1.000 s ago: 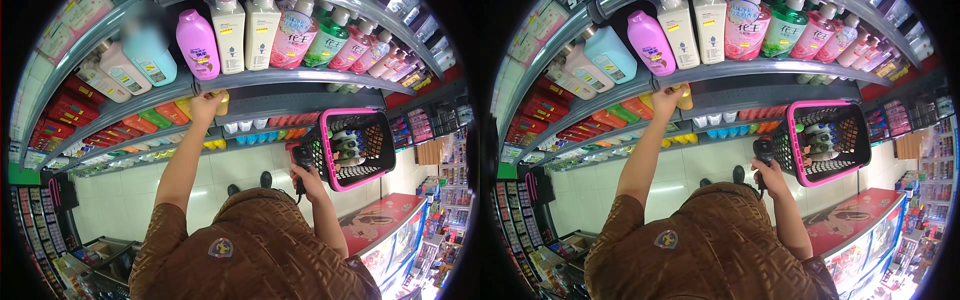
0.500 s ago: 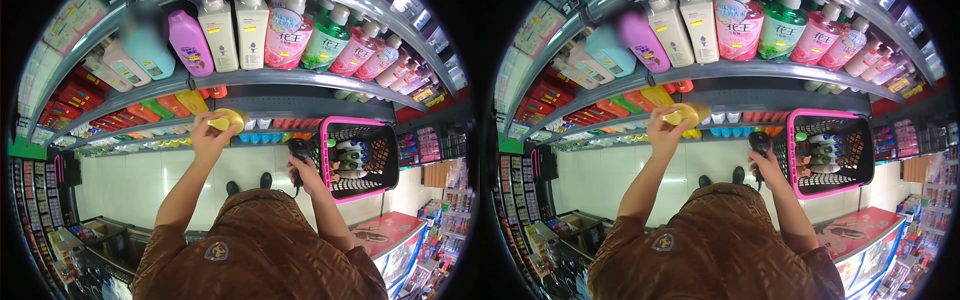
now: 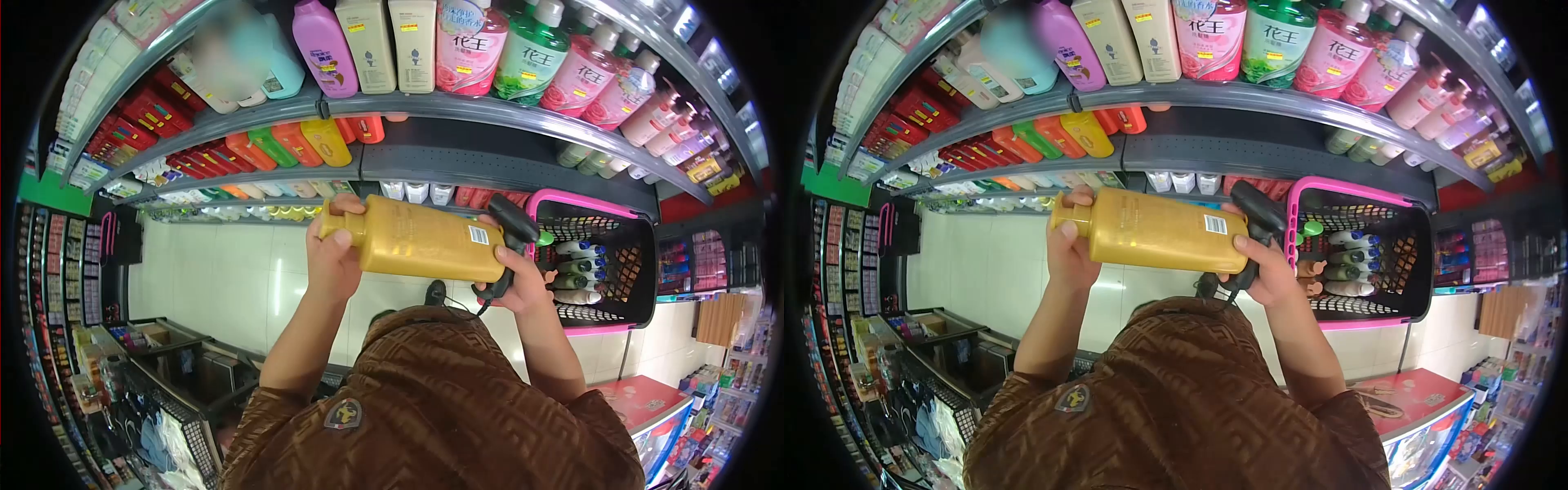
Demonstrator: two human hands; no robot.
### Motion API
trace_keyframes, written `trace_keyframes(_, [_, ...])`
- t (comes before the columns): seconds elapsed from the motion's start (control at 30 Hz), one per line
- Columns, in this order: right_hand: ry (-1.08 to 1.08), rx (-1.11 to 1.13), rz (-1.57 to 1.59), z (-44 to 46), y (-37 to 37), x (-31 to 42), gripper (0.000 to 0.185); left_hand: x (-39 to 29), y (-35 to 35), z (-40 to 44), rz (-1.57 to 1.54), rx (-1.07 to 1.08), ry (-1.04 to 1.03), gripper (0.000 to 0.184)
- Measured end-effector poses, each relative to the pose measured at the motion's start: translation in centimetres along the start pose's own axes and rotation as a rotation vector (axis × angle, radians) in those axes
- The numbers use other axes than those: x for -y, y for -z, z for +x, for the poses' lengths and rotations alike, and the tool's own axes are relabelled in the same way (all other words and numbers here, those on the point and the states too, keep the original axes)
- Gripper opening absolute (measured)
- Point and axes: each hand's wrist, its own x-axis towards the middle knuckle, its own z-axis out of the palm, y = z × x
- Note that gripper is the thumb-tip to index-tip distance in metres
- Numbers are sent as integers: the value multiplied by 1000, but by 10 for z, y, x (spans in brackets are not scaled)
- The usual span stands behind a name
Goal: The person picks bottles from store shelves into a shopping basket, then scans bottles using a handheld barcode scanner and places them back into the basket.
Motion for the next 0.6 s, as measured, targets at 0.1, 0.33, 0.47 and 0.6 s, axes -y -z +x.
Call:
trace_keyframes(0.1, [206,-68,-199,-27,-37,4,68,-5,5,-9,-107,5,25,48])
trace_keyframes(0.33, [307,-229,-440,-83,-65,-6,63,-17,4,-54,-311,44,137,50])
trace_keyframes(0.47, [-123,-344,-75,-107,-31,-13,51,-15,12,-73,65,329,74,44])
trace_keyframes(0.6, [-263,-418,0,-139,1,-30,55,-23,-13,-85,342,520,28,48])
